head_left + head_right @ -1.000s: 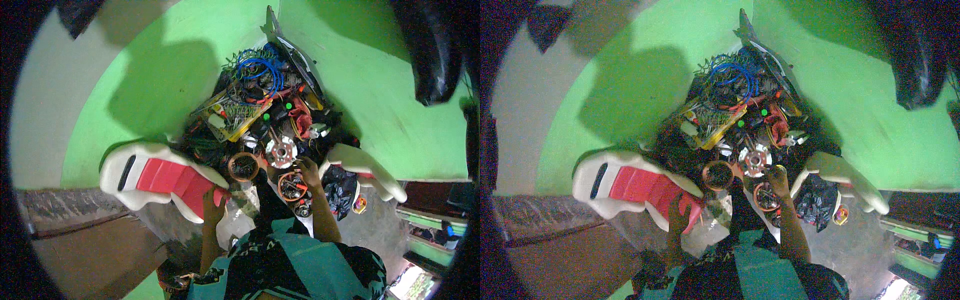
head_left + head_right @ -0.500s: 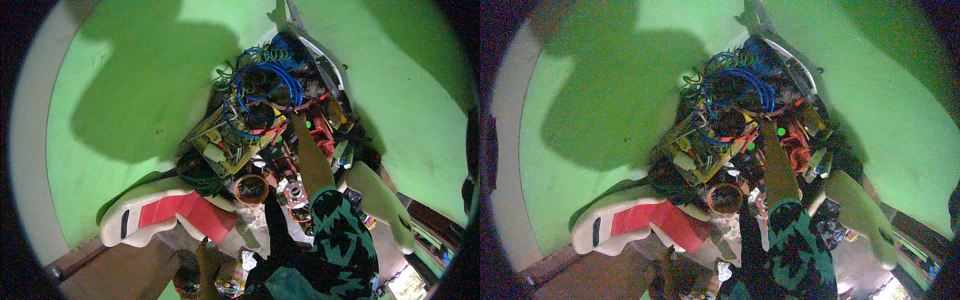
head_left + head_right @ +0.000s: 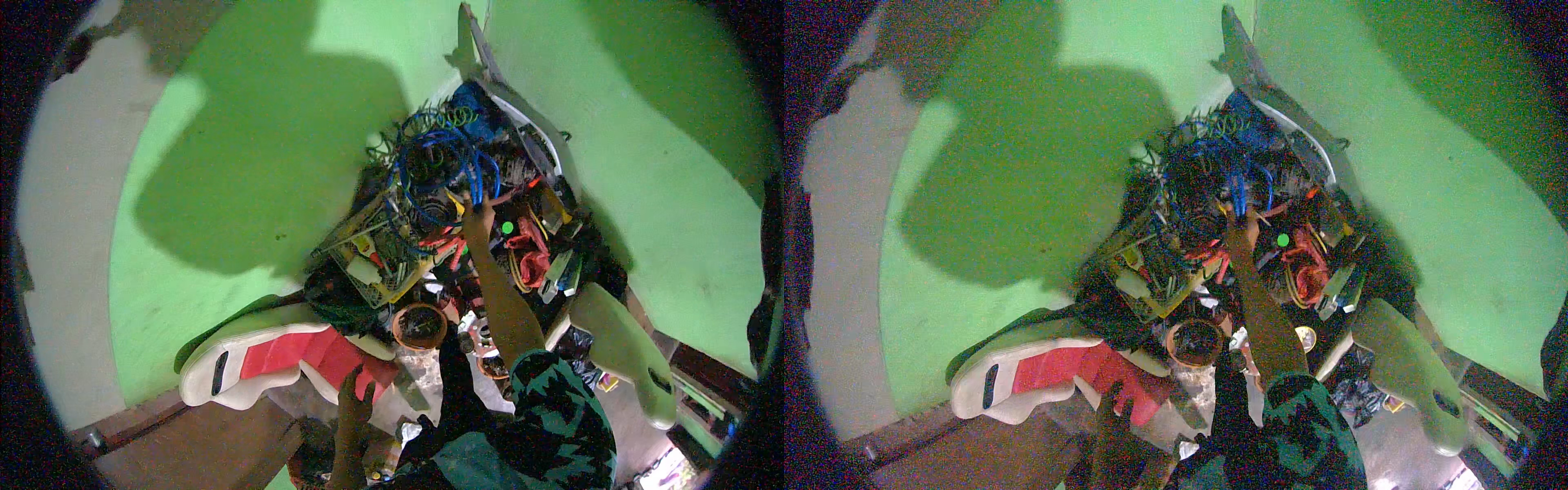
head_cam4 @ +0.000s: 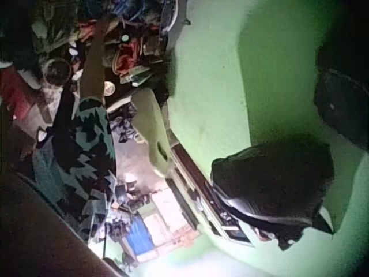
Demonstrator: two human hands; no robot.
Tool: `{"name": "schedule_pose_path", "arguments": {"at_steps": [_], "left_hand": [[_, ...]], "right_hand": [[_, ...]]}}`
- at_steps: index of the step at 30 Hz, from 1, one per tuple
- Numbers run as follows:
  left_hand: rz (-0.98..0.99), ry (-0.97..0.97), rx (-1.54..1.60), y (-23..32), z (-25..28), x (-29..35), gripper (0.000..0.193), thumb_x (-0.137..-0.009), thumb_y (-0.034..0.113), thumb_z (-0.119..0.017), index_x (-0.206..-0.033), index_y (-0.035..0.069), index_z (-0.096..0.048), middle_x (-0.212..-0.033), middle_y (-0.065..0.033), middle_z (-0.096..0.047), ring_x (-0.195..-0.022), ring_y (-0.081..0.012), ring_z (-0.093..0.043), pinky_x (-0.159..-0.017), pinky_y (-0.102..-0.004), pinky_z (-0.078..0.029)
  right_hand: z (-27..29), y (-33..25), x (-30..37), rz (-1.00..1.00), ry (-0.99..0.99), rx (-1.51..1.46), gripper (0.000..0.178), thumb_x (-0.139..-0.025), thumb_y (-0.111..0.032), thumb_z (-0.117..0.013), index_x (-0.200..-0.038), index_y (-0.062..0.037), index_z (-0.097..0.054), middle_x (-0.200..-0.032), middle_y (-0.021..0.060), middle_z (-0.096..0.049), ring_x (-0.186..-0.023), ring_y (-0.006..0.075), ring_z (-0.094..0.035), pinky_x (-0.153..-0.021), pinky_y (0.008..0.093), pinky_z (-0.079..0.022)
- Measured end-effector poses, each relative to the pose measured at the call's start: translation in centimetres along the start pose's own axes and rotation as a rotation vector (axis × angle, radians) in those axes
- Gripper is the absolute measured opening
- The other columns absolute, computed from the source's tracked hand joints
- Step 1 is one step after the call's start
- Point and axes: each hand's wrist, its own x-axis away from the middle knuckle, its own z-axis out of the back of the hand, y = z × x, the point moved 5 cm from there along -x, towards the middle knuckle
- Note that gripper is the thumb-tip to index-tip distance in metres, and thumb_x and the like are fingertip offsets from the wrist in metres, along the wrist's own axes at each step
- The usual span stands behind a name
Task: The person cleans and handles components of a mechanical part by hand while sitting on the floor, then stands up to retrieve and inspect a blue hose with clips.
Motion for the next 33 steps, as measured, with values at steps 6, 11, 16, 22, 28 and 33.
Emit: {"name": "schedule_pose_path", "arguments": {"at_steps": [6,11,16,22,28,33], "left_hand": [[-0.431,0.023,-0.146,4.1,0.1,-1.9,0.048,-0.088,0.023,-0.066,-0.127,-0.002,-0.052,-0.119,-0.0220,-0.059,-0.108,-0.0382,-0.056,-0.094,-0.0446,-0.044],[-0.492,0.024,-0.006,6.4,2.6,0.2,0.048,-0.089,0.024,-0.065,-0.127,-0.001,-0.051,-0.119,-0.0230,-0.058,-0.110,-0.0402,-0.054,-0.094,-0.0460,-0.044],[-0.451,0.032,0.017,0.1,2.8,0.8,0.047,-0.089,0.024,-0.065,-0.127,-0.001,-0.051,-0.121,-0.0240,-0.056,-0.113,-0.0416,-0.052,-0.096,-0.0465,-0.043],[-0.408,0.053,-0.012,-4.5,4.4,4.4,0.048,-0.089,0.024,-0.066,-0.126,-0.002,-0.051,-0.124,-0.0242,-0.056,-0.116,-0.0410,-0.052,-0.098,-0.0455,-0.042],[-0.456,0.098,0.059,-8.6,5.2,6.1,0.043,-0.089,0.020,-0.065,-0.125,0.001,-0.053,-0.121,-0.0217,-0.058,-0.114,-0.0377,-0.053,-0.098,-0.0444,-0.042],[-0.405,0.107,0.224,-3.7,8.1,5.4,0.040,-0.089,0.021,-0.066,-0.122,0.002,-0.055,-0.111,-0.0211,-0.062,-0.104,-0.0383,-0.058,-0.091,-0.0445,-0.046]], "right_hand": [[1.1,-17.3,-0.7,0.246,-0.065,-0.318,0.025,-0.091,-0.024,-0.068,-0.097,-0.0003,-0.060,-0.069,0.0063,-0.058,-0.056,0.0154,-0.049,-0.053,0.0331,-0.041],[2.9,-25.1,-0.4,0.439,-0.152,0.102,0.019,-0.088,-0.018,-0.069,-0.086,-0.0010,-0.059,-0.064,0.0071,-0.054,-0.054,0.0140,-0.046,-0.051,0.0318,-0.040],[2.3,-29.2,2.0,0.541,-0.029,-0.078,0.021,-0.089,-0.017,-0.069,-0.080,-0.0018,-0.057,-0.061,0.0047,-0.050,-0.055,0.0118,-0.042,-0.051,0.0304,-0.038],[4.4,-38.5,6.6,0.302,0.034,-0.266,0.026,-0.091,-0.023,-0.069,-0.078,-0.0021,-0.060,-0.064,-0.0041,-0.049,-0.060,0.0072,-0.041,-0.054,0.0260,-0.036],[3.1,-49.7,3.7,0.551,0.025,-0.237,0.028,-0.091,-0.021,-0.067,-0.076,0.0004,-0.058,-0.060,0.0016,-0.051,-0.058,0.0087,-0.042,-0.052,0.0270,-0.035],[4.7,-54.6,7.6,0.774,-0.028,-0.334,0.028,-0.091,-0.022,-0.068,-0.076,-0.0001,-0.057,-0.059,0.0014,-0.048,-0.057,0.0088,-0.039,-0.051,0.0276,-0.032]]}}
